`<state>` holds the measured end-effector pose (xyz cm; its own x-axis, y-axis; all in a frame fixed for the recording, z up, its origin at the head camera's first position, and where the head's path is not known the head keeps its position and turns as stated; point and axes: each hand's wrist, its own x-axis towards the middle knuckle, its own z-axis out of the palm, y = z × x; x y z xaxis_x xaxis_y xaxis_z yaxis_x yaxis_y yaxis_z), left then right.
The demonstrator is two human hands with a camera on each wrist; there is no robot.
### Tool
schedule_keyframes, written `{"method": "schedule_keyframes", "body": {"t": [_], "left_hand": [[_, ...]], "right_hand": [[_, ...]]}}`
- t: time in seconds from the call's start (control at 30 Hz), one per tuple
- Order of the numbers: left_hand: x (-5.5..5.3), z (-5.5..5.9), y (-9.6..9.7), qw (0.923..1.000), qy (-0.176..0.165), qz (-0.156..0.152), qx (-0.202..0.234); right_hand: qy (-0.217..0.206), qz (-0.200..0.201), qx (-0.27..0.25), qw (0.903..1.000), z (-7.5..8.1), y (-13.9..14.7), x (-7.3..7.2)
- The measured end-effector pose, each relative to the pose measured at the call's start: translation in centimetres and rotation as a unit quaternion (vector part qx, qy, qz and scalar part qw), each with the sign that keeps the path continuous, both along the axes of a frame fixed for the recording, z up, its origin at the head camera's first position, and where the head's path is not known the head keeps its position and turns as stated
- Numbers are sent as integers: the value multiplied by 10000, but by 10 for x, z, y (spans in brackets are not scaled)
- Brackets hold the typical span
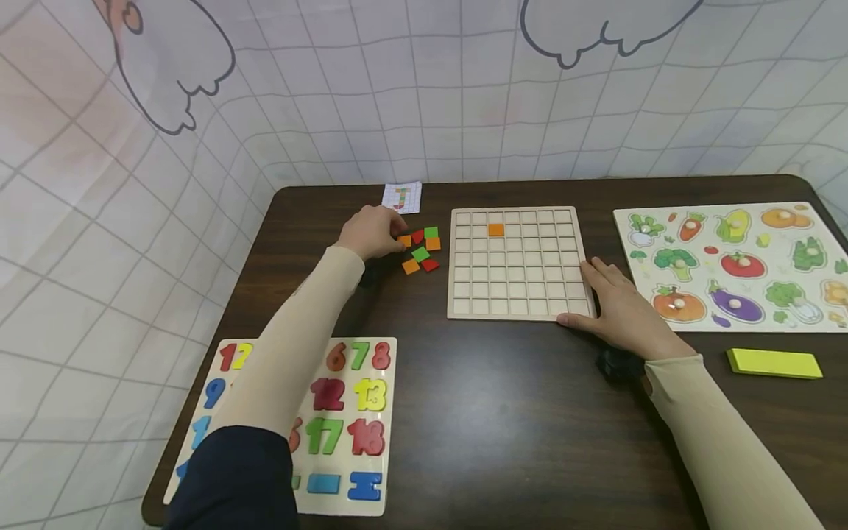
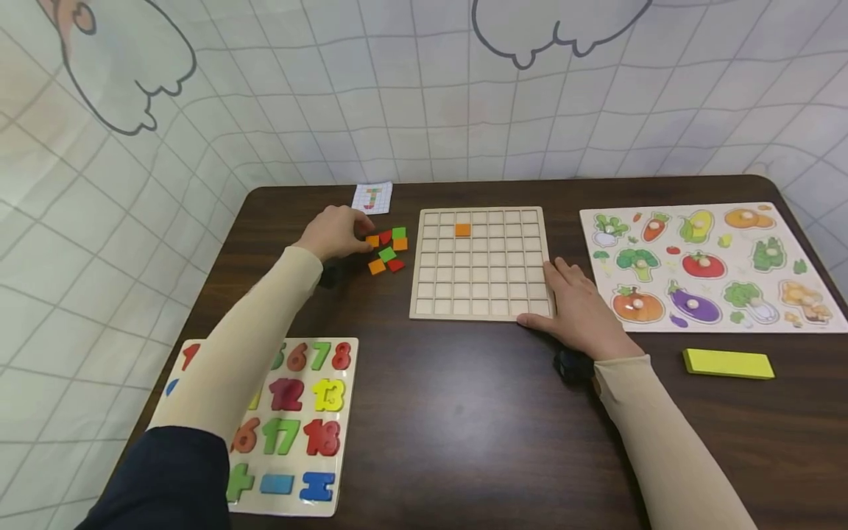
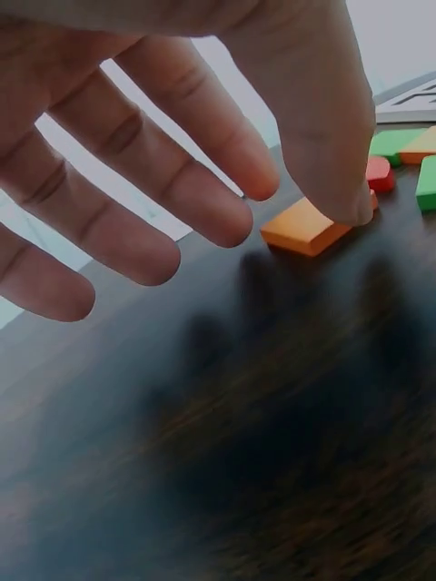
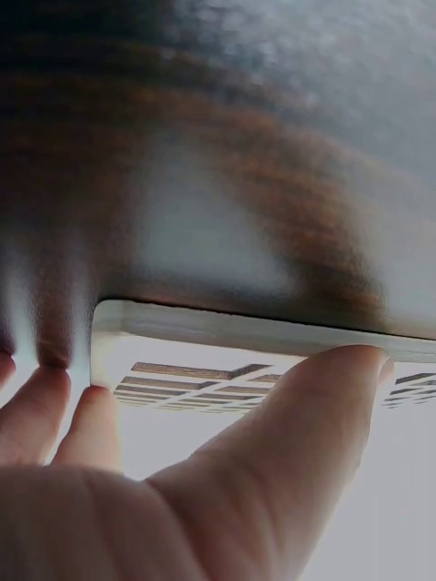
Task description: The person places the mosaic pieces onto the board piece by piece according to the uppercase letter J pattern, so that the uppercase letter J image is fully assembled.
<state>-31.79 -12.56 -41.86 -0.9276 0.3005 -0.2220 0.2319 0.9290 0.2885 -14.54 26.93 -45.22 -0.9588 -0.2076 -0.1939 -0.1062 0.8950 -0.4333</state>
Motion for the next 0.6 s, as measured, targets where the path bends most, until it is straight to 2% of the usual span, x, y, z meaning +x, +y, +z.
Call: {"method": "schedule_keyframes", "body": {"t": [0.23, 0.6], "left_hand": [[2, 1, 2, 9997, -154, -152, -66], [-2, -3, -1, 9993, 82, -153, -332]], "right_hand": [[-31, -3, -27, 10000, -1, 1, 1], [9, -47, 3, 10000, -2, 0, 0]]}}
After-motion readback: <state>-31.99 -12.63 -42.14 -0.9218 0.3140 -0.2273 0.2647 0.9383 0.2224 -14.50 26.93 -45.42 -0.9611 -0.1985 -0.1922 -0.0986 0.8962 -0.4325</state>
